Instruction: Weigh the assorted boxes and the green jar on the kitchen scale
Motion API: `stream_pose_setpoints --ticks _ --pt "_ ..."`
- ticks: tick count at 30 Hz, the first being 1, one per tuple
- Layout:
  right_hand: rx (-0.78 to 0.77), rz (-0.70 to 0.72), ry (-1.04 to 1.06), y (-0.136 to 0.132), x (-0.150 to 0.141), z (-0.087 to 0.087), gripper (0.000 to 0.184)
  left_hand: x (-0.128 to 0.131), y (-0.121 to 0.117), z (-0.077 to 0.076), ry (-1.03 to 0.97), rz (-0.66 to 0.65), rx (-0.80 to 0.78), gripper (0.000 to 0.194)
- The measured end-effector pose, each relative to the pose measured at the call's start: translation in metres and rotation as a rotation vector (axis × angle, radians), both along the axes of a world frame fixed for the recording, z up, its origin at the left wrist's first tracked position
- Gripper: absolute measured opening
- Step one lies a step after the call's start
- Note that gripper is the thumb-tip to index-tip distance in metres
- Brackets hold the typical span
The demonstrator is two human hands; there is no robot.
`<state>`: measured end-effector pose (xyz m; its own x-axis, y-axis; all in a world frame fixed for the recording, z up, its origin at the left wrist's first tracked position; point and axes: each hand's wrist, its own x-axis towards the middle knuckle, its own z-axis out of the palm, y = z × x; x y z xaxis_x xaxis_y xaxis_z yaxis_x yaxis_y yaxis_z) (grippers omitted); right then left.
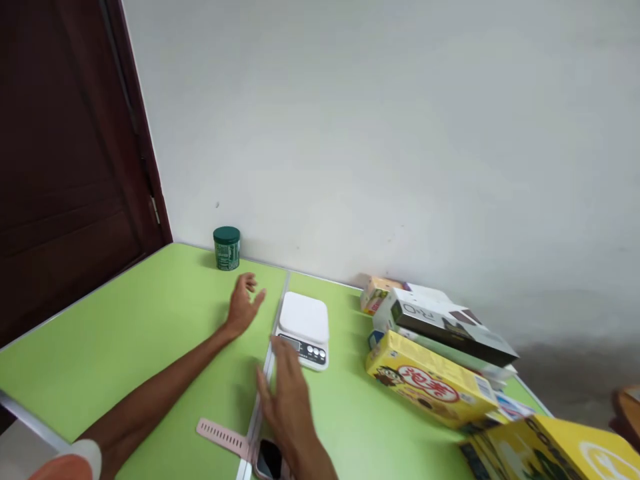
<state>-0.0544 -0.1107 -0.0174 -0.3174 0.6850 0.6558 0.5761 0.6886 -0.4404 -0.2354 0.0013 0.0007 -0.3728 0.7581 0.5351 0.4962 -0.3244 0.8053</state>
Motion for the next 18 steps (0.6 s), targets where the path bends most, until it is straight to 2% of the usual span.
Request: stream_pose_setpoints --ticks 2,3,5,7,10,13,16,18 --pt "-0.196 0.094 -0.051 0.023 -0.045 -0.024 0.064 -0.047 0.027 -0.019 -0.064 0.213 -0.026 0.06" --pt "-0.277 0.115 -0.069 0.036 -0.066 -0.034 0.069 -0.066 0.039 -0.028 -0.079 0.273 -0.067 0.069" --pt "-0.375 0.112 -0.072 0.063 -0.101 -0.048 0.072 -0.095 0.061 -0.041 -0.1 0.331 -0.137 0.081" --pt "-0.408 0.083 -0.045 0.091 -0.128 -0.053 0.07 -0.113 0.079 -0.047 -0.106 0.343 -0.172 0.092" --pt "-0.407 0.058 0.0 0.13 -0.157 -0.053 0.069 -0.127 0.105 -0.045 -0.095 0.366 -0.183 0.108" --pt "-0.393 0.048 0.023 0.163 -0.173 -0.051 0.068 -0.136 0.13 -0.038 -0.087 0.389 -0.164 0.118" --pt "-0.386 0.037 0.029 0.187 -0.181 -0.052 0.067 -0.143 0.151 -0.033 -0.082 0.394 -0.147 0.12" --pt "-0.381 0.036 0.043 0.198 -0.184 -0.052 0.068 -0.146 0.159 -0.031 -0.098 0.39 -0.145 0.114"
